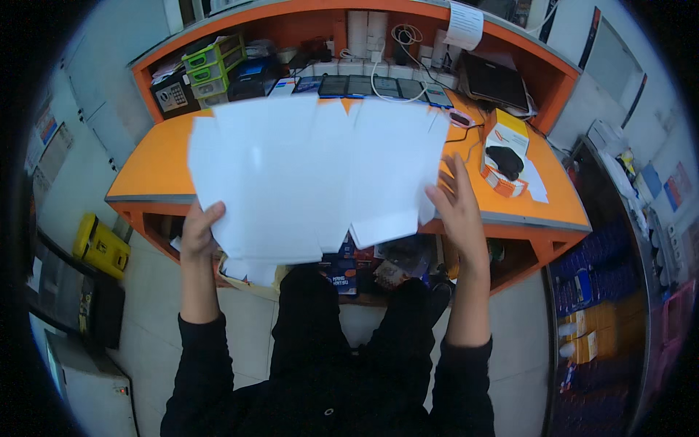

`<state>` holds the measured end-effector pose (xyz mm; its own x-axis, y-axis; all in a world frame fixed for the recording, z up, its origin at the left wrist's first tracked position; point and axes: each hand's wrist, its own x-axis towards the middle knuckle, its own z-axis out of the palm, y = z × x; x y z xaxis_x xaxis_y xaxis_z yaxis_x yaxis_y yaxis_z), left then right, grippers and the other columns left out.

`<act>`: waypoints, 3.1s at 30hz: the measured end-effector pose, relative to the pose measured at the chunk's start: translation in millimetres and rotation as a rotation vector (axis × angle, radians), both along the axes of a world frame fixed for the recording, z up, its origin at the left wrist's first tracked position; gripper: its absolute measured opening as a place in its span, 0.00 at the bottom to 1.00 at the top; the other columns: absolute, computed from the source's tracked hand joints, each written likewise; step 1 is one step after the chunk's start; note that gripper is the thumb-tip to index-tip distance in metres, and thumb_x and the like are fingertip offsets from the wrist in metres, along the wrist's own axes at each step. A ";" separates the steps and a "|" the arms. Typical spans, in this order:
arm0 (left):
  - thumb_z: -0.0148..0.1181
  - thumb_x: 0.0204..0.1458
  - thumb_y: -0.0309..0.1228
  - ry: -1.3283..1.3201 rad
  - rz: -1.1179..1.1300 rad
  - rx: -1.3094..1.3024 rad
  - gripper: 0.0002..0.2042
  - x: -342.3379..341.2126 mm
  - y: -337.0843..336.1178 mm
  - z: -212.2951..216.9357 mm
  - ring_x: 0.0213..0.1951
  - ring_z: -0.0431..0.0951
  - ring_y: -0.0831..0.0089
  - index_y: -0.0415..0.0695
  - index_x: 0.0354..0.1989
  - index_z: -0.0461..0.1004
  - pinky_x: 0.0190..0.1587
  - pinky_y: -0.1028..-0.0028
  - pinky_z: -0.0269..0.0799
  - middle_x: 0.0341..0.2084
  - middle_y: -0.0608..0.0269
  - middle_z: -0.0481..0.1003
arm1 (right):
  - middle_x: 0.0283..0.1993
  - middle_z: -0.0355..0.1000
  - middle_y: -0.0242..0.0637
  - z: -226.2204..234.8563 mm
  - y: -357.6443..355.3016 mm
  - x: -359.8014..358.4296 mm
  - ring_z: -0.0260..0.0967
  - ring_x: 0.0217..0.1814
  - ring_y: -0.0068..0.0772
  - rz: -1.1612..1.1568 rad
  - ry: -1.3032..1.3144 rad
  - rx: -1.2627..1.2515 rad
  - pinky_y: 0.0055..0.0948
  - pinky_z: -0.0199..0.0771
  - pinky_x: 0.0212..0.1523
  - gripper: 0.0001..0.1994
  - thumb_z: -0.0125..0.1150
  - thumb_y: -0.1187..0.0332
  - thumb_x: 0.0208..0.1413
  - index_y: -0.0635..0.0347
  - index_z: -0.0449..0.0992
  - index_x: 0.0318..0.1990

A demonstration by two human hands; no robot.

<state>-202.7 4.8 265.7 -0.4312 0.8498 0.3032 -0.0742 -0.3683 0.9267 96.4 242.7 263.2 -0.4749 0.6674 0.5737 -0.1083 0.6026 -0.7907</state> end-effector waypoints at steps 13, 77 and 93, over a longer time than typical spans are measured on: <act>0.53 0.47 0.21 0.476 0.608 0.205 0.24 -33.7 79.9 0.8 0.51 0.65 0.68 0.35 0.54 0.54 0.56 0.71 0.57 0.46 0.51 0.65 | 0.53 0.62 0.45 7.7 22.0 -61.9 0.57 0.56 0.30 -0.021 0.158 -0.209 0.29 0.54 0.58 0.21 0.47 0.75 0.55 0.67 0.55 0.56; 0.52 0.49 0.27 1.330 0.117 -0.197 0.16 4.1 92.2 -8.2 0.52 0.66 0.58 0.42 0.48 0.72 0.57 0.63 0.58 0.47 0.53 0.69 | 0.41 0.72 0.47 78.4 45.3 -92.4 0.73 0.42 0.37 -0.083 -0.633 -0.172 0.25 0.73 0.38 0.33 0.59 0.48 0.47 0.71 0.68 0.51; 0.49 0.46 0.27 0.968 0.949 0.110 0.33 -8.6 68.0 -4.1 0.56 0.60 0.51 0.34 0.63 0.48 0.60 0.58 0.50 0.53 0.43 0.61 | 0.38 0.73 0.51 82.8 -21.6 -73.7 0.76 0.35 0.35 0.730 0.389 -0.373 0.26 0.79 0.33 0.22 0.53 0.63 0.54 0.75 0.65 0.49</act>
